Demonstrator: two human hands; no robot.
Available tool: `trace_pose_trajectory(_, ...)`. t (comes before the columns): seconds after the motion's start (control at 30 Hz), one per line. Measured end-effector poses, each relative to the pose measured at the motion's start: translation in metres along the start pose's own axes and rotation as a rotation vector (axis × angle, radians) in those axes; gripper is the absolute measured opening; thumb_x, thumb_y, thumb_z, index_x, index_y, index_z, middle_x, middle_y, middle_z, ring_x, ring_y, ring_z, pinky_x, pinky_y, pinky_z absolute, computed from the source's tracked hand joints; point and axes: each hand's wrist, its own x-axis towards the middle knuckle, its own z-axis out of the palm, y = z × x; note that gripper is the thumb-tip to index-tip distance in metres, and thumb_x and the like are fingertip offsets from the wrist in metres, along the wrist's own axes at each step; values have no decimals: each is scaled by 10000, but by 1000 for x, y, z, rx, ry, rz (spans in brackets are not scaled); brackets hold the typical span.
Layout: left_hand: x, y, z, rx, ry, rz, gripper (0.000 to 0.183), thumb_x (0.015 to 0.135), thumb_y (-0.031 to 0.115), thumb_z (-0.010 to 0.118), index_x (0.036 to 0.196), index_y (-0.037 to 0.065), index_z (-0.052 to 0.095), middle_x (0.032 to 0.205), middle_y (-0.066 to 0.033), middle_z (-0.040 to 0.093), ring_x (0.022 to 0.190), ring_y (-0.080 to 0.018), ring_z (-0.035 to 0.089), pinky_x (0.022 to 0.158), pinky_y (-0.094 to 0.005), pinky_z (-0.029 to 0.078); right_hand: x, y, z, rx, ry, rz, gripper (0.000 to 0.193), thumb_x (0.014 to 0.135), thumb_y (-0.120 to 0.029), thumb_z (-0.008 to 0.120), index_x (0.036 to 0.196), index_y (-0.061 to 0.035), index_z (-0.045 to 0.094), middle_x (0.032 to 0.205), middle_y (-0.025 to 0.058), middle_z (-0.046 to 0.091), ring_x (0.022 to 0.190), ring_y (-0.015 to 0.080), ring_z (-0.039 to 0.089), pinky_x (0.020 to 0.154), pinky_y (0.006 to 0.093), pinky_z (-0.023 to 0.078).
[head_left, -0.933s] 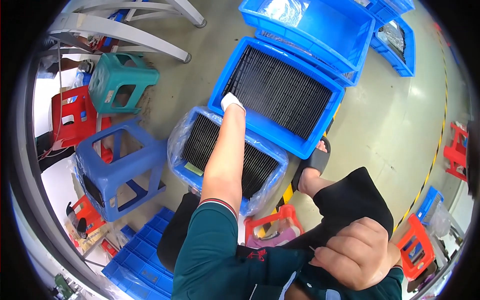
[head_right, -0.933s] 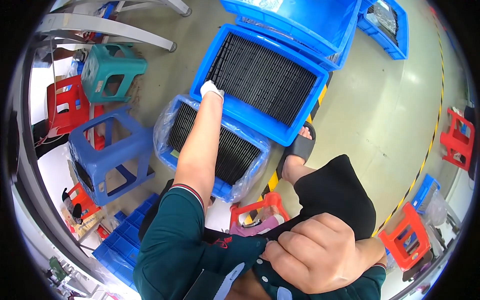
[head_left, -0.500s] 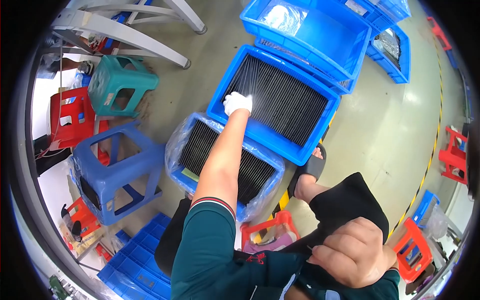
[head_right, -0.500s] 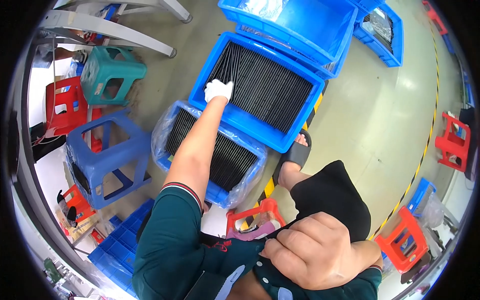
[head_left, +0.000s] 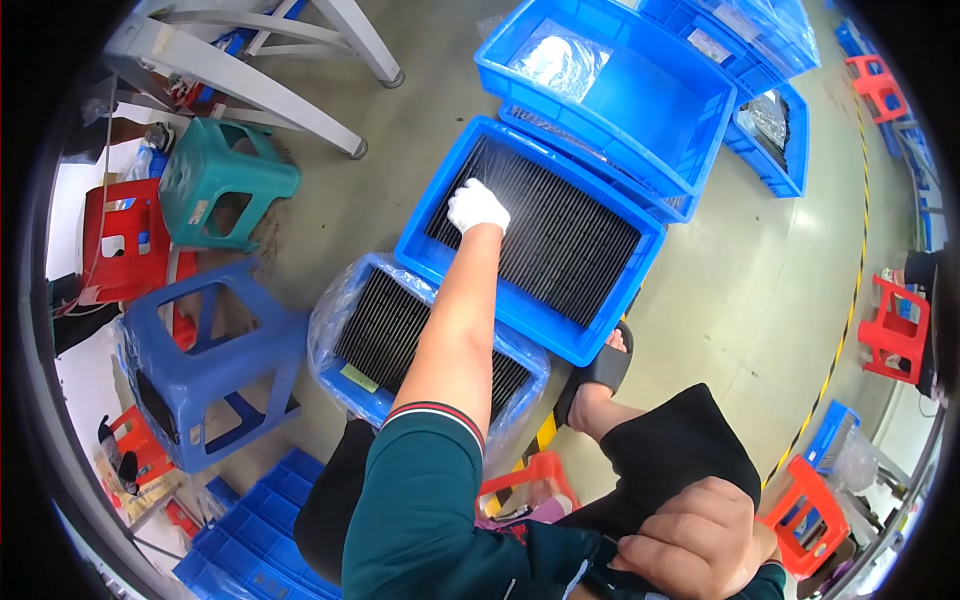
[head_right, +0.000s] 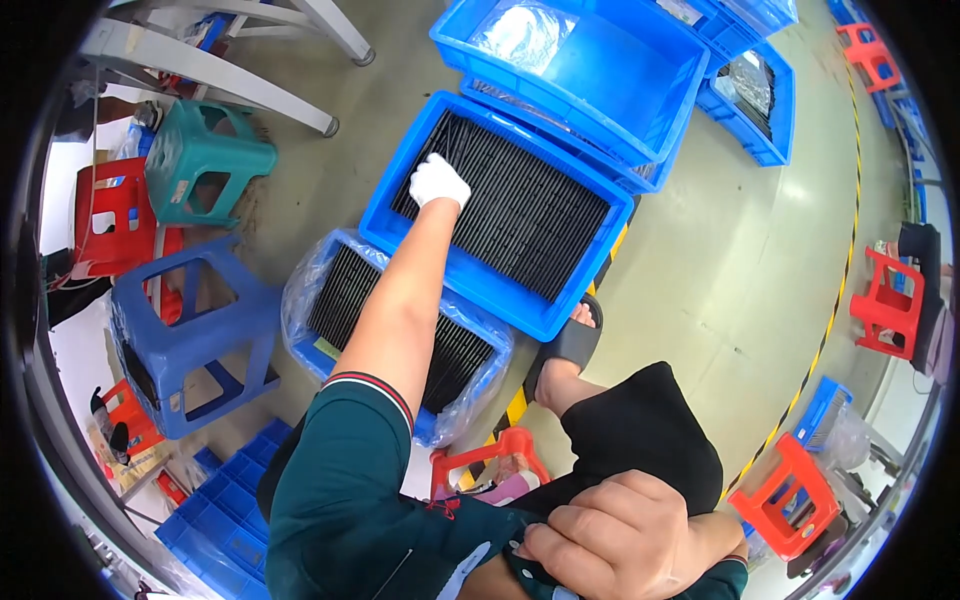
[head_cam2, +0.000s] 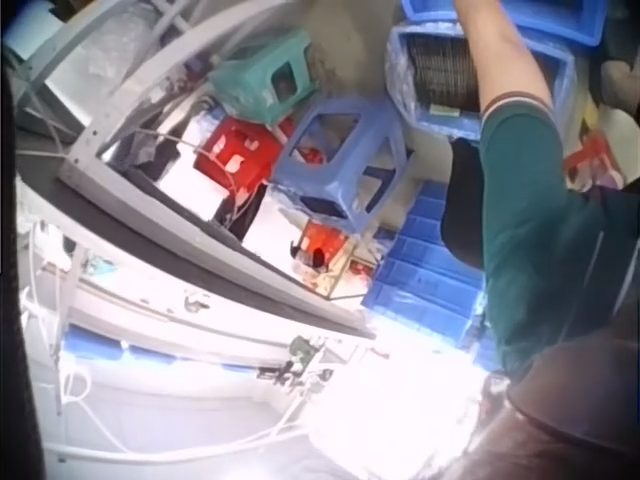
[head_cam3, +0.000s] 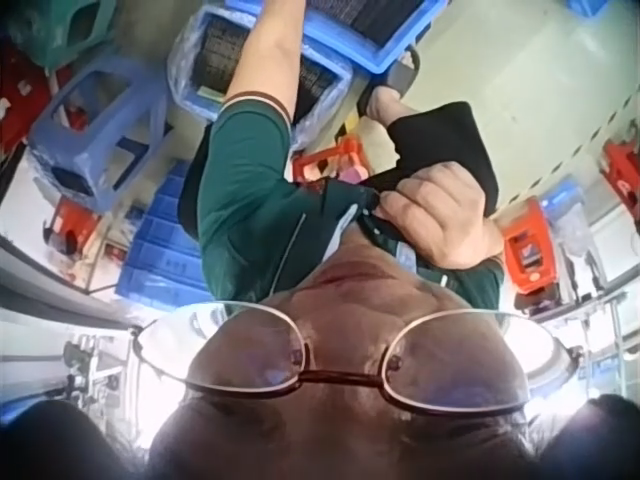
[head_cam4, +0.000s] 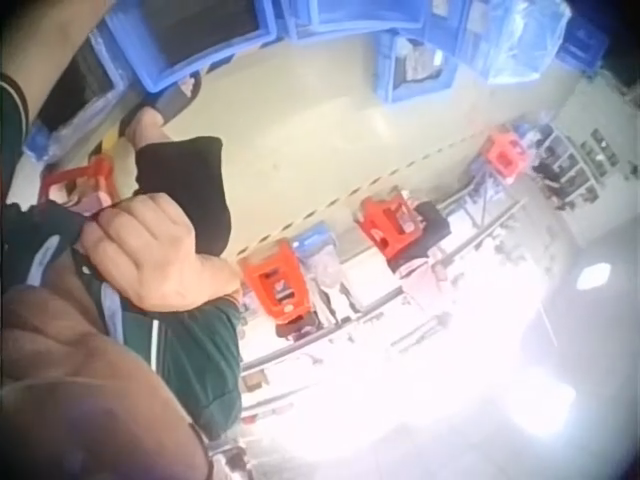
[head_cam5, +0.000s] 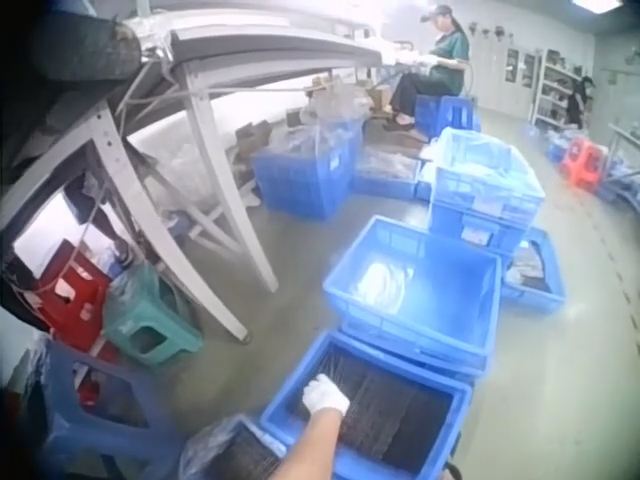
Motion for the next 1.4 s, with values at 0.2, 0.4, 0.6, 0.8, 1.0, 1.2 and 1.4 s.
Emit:
trace_pose_trajectory(0.2, -14, 13, 21, -80, -54, 57, 251, 870, 199, 519, 1067, 46, 544, 1042, -169, 640, 952, -311, 659, 782, -424, 543, 2, -1, -3, -24, 17, 0, 226, 636, -84, 747, 809, 0, 629, 726, 88, 568, 639, 212, 578, 535, 307, 444)
trace_pose_trajectory(0.4, 8, -33, 7, -1180, -862, -183, 142, 684, 30, 582, 793, -52, 622, 833, -244, 650, 686, -353, 664, 591, -469, 558, -11, -6, 4, -65, -18, 21, 205, 662, -175, 731, 831, -89, 652, 708, 15, 573, 630, 157, 577, 555, 274, 442)
trace_pose_trajectory(0.6, -98, -44, -31, -2165, -1180, 27, 381, 763, -73, 566, 1132, 20, 545, 1142, -210, 580, 1047, -433, 587, 878, -564, 512, -15, -15, 9, -171, 15, 5, 212, 611, -111, 693, 813, -92, 630, 703, 25, 525, 655, 189, 558, 547, 304, 424)
trace_pose_trajectory(0.8, -207, -84, -100, -2495, -1094, 330, 518, 799, 32, 680, 1273, 57, 471, 1207, -178, 556, 1122, -410, 552, 947, -573, 461, -13, -24, 26, -193, 148, 10, 174, 641, -84, 715, 785, -82, 616, 716, 63, 559, 665, 271, 569, 568, 375, 456)
trace_pose_trajectory(1.0, -276, -148, -159, -2619, -908, 258, 369, 839, 115, 656, 1190, 95, 542, 1129, -152, 588, 1078, -393, 573, 899, -591, 479, 16, -45, 49, -24, 325, 44, 77, 761, -48, 700, 806, -26, 642, 733, 76, 603, 679, 199, 586, 597, 297, 456)
trace_pose_trajectory(1.2, -322, -193, -197, -2749, -591, 371, 298, 895, 164, 584, 1173, 75, 523, 1163, -144, 570, 1099, -370, 549, 912, -567, 459, 48, -46, 86, 796, 474, 225, 135, 871, -158, 666, 905, -27, 658, 791, -22, 625, 719, 64, 539, 677, 205, 427)
trace_pose_trajectory(1.4, -375, -216, -245, -2885, -27, 355, 317, 910, 156, 563, 1224, 150, 517, 1265, -132, 530, 1228, -377, 460, 1027, -586, 354, 49, -62, 148, 1325, 471, 464, 108, 886, -258, 655, 918, -157, 634, 892, -39, 644, 869, 97, 564, 794, 297, 411)
